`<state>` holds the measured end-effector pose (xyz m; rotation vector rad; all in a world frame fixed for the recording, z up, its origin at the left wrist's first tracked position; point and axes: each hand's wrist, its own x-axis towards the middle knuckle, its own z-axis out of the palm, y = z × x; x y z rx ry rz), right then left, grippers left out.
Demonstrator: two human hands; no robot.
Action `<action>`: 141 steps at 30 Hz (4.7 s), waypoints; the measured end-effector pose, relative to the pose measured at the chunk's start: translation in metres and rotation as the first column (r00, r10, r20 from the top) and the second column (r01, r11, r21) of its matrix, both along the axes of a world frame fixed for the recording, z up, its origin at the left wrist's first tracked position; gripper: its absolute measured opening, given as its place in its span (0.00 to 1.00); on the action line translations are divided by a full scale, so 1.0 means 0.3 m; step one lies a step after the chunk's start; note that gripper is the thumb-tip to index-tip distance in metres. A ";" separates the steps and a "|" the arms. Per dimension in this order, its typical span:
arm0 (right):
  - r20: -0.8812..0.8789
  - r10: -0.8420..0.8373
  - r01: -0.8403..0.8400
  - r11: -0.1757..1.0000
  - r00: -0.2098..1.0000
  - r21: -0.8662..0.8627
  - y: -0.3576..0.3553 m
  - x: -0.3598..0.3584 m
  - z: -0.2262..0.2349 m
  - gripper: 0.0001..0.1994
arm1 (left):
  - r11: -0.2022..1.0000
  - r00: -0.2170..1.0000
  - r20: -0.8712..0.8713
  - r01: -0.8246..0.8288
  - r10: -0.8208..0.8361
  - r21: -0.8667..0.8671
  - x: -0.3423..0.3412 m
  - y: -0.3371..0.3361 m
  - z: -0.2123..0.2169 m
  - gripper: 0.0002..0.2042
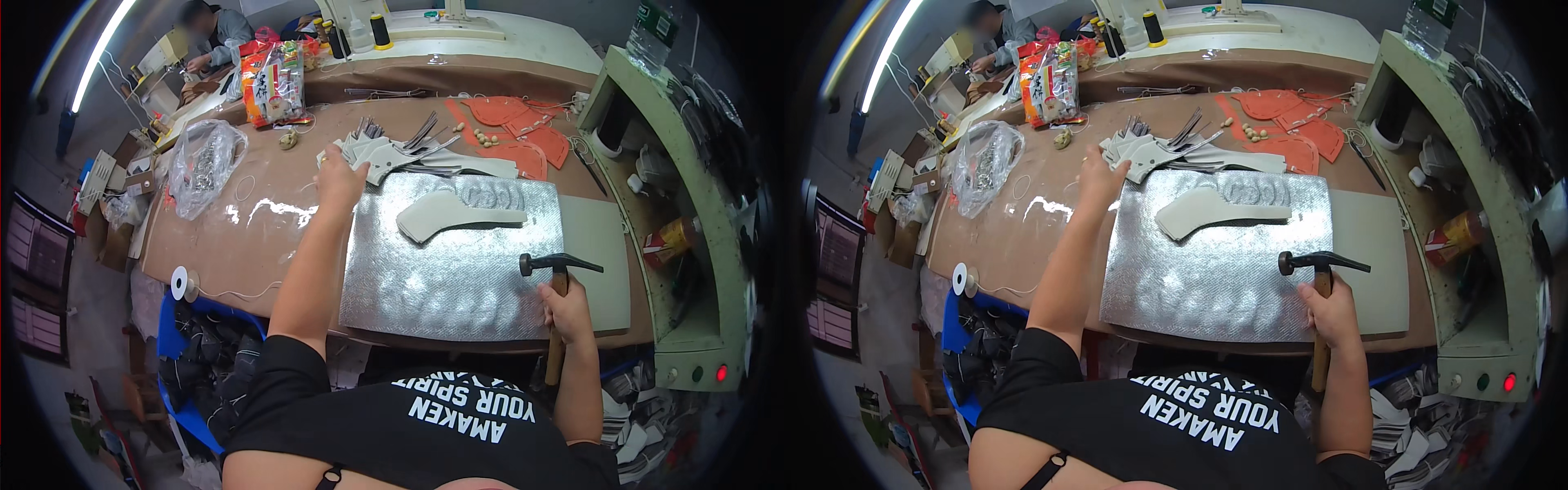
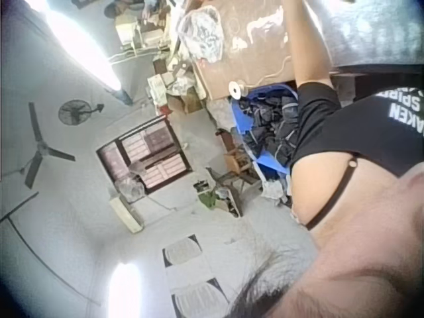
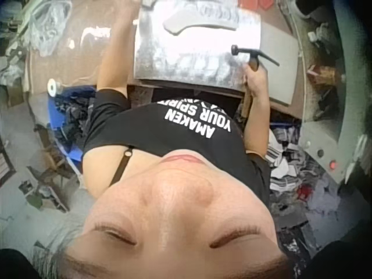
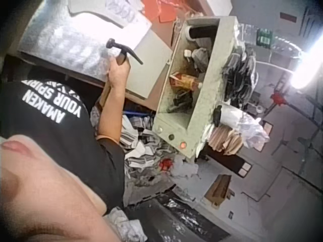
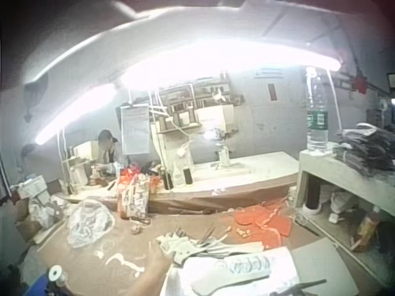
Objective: The person processes shoe pattern cutouts by folding their edges and tapping them with a hammer.
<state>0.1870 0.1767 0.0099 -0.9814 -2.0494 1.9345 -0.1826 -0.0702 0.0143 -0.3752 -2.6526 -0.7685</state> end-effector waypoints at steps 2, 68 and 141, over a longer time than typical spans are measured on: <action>0.007 -0.001 0.001 1.000 1.000 0.001 -0.002 -0.007 -0.003 0.11 | 1.000 1.000 -0.011 -0.024 0.025 0.007 0.061 -0.031 0.059 0.23; -0.168 0.010 0.024 0.980 0.986 0.198 0.006 0.012 -0.064 0.11 | -0.620 -0.263 -0.729 0.735 -0.632 0.273 1.197 -0.476 0.689 0.03; -0.104 0.059 -0.048 0.993 0.993 0.105 0.022 0.022 -0.092 0.11 | -0.802 -0.310 -0.756 0.037 -0.576 0.596 0.473 -0.498 0.348 0.03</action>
